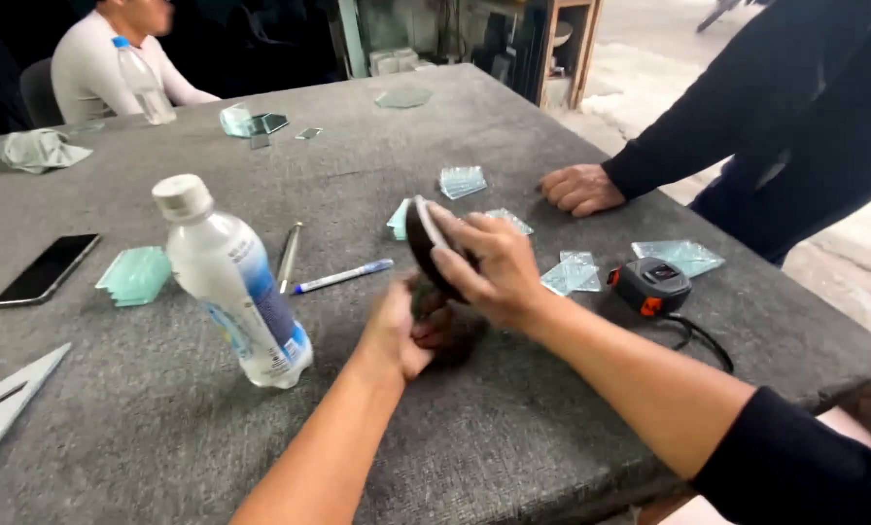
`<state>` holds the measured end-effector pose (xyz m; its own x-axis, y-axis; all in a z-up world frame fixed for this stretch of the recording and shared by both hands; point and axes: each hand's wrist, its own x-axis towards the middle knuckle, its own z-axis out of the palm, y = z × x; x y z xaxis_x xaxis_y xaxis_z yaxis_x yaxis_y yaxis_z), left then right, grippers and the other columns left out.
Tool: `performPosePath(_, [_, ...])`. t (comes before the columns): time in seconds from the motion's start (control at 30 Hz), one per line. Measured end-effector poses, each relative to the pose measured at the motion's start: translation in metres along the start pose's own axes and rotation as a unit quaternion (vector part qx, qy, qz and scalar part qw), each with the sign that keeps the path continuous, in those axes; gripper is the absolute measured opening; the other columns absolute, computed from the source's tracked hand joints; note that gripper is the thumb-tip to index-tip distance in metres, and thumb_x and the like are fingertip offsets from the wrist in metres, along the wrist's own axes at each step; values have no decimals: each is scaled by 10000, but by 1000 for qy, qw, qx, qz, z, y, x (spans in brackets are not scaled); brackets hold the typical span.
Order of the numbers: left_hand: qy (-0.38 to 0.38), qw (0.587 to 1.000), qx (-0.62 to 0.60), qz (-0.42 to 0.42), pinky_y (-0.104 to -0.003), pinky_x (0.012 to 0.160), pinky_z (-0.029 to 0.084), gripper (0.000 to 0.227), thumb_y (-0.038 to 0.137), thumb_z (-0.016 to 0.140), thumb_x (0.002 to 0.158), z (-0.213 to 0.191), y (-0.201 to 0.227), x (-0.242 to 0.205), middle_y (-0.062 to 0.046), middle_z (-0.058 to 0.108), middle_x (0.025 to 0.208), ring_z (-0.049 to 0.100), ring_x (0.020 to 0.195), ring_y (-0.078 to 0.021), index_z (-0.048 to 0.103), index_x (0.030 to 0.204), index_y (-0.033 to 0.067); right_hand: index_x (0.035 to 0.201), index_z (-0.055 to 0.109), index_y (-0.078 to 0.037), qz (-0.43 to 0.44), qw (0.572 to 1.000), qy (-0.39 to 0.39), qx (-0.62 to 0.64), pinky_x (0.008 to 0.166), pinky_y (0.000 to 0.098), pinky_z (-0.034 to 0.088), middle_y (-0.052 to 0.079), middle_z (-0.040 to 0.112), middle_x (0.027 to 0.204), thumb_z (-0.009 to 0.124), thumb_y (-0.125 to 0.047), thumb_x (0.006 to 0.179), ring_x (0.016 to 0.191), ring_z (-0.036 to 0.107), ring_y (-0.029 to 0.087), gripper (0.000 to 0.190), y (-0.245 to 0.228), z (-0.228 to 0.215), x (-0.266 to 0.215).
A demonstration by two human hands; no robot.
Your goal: Grinding and smoothing the edges of small glass pieces using a hand-held abrasive stone and water.
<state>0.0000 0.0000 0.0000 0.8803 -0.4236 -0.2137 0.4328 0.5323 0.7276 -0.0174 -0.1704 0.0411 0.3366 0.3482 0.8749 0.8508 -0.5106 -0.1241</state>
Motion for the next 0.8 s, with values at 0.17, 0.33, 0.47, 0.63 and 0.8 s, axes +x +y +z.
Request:
performPosePath(0.17, [13, 1000, -20, 21, -206, 265, 165, 439, 329, 377, 1185, -13, 4, 13, 80, 230, 577, 259, 307, -78, 436, 769, 201, 1463, 784, -112, -78, 995, -56, 21, 816, 441, 534, 149, 655, 936, 616, -527, 1039, 808, 700, 371, 616, -12, 3, -2])
performPosePath(0.33, [-1, 999, -28, 27, -211, 232, 189, 401, 285, 413, 1174, -7, -10, 23, 39, 272, 554, 292, 295, -103, 476, 792, 179, 1395, 800, -65, 1, 998, -57, 4, 736, 530, 504, 192, 629, 800, 669, -428, 998, 742, 670, 445, 554, -3, -2, -1])
performPosePath(0.47, [-19, 999, -34, 24, -213, 234, 185, 396, 286, 415, 1173, -14, -7, 19, 38, 274, 553, 288, 295, -102, 481, 797, 179, 1511, 741, -119, -17, 996, -82, 5, 800, 476, 529, 145, 596, 822, 667, -457, 994, 784, 692, 407, 622, -8, 0, -1])
performPosePath(0.63, [-85, 996, -32, 9, -217, 238, 179, 388, 288, 419, 1171, -18, -4, 20, 35, 278, 549, 280, 296, -99, 491, 806, 178, 1517, 743, -110, -35, 994, -79, 65, 803, 463, 544, 160, 666, 914, 649, -500, 1019, 811, 715, 372, 640, -31, -8, -5])
performPosePath(0.8, [-107, 994, -21, -12, -221, 241, 174, 381, 290, 421, 1170, -17, -10, 23, 33, 282, 547, 273, 297, -97, 498, 813, 178, 1483, 747, -109, 41, 999, -7, -5, 714, 479, 534, 155, 627, 809, 650, -448, 1029, 754, 681, 422, 574, -1, -8, -3])
